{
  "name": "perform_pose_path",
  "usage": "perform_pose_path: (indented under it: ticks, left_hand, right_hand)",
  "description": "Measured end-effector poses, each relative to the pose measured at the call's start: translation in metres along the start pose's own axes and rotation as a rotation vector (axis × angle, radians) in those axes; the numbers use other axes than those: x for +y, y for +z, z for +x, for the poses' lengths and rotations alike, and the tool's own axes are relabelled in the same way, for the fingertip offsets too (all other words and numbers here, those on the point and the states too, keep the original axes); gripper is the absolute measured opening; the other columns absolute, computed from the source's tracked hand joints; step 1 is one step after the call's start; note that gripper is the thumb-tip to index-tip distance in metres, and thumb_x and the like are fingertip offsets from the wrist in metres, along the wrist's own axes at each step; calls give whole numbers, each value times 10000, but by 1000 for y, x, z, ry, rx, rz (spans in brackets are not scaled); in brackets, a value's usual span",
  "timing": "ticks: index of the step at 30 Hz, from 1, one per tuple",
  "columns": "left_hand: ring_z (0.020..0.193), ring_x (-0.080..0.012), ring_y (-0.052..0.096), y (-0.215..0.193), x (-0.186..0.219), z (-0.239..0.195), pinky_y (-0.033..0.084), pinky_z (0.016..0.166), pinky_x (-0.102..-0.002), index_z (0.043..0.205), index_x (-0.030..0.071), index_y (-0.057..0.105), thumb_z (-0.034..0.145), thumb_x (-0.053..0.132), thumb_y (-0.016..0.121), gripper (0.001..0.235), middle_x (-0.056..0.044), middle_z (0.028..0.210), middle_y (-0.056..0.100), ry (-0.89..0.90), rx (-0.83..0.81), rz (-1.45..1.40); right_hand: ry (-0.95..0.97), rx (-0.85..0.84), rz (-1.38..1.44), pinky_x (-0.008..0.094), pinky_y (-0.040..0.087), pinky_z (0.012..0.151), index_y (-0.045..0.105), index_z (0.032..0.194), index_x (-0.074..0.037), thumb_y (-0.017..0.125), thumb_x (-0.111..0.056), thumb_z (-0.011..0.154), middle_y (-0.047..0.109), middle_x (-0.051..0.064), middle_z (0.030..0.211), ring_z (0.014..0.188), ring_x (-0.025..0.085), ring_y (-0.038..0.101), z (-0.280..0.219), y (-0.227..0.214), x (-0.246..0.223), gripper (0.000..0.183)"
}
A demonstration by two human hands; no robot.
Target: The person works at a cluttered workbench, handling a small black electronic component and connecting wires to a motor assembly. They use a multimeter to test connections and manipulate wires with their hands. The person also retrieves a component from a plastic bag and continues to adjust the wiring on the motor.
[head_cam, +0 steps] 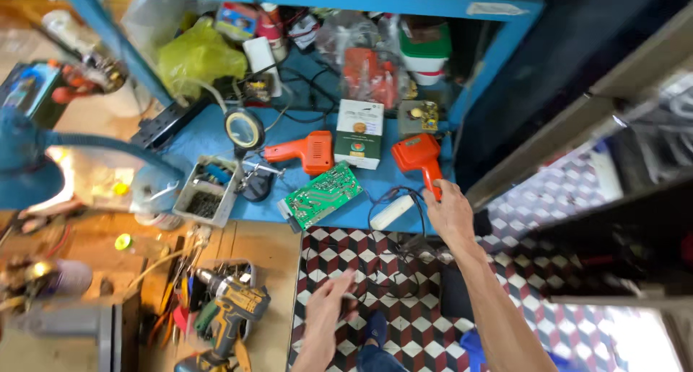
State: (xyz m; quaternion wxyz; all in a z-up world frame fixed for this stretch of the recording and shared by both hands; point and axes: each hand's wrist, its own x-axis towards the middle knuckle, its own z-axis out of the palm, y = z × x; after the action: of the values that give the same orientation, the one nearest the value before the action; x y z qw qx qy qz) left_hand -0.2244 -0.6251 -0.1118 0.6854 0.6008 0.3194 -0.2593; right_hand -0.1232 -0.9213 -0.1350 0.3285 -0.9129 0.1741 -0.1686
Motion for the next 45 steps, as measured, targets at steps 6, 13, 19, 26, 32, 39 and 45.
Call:
perform_pose_path:
  ticks: [6,13,19,26,32,39,45]
  left_hand:
    - [687,-101,613,77,10,66,571,612,-288,1341,126,586,867,270,759,525,22,966,680,148,22,14]
    - [628,-77,618,95,5,84,555,566,-269,1129,17,711,892,300,752,372,-5,809,646,194,-82,83]
    - [604,-35,559,100,8,37,464,495,-224,1047,60,750,931,260,723,232,26,716,644,484,-21,146]
    - [546,-43,564,114,11,16,446,470,-232,1094,68,755,923,206,697,227,9,716,690,636,-81,325]
    - [577,-44,584,101,21,36,459,479,-235,1059,24,753,909,182,722,219,1,760,711,586,-63,225]
    - [577,-56,585,97,44,53,489,471,-233,1004,2,729,902,166,720,194,-15,773,713,383,-132,23]
    - [585,-60,601,103,58,44,500,467,-232,1024,22,721,890,158,730,191,-19,778,722,362,-179,44]
  right_hand:
    - [81,-73,57,460,516,943,654,1260,-28,653,-296,950,691,216,1218,1109,384,672,5,-14,23,410]
    - [320,-89,257,414,533,961,640,1296,-22,631,-261,954,712,196,1215,1124,295,701,-46,-49,54,417]
    - [188,-3,248,384,525,917,669,1246,-1,631,-260,970,722,180,1176,1053,284,711,-77,-55,36,380]
    - [483,-176,922,302,554,868,720,1095,52,572,-246,1008,762,118,1057,965,195,727,-81,-19,1,344]
    - [645,156,936,275,537,727,697,1042,43,566,-215,1048,746,136,953,790,180,688,-91,-18,45,290]
    - [652,-255,737,275,535,701,718,1027,-8,615,-161,968,744,82,919,783,138,691,-102,13,58,193]
    - [654,-286,773,276,551,706,721,1037,-1,604,-150,971,746,100,912,786,148,708,-101,36,59,201]
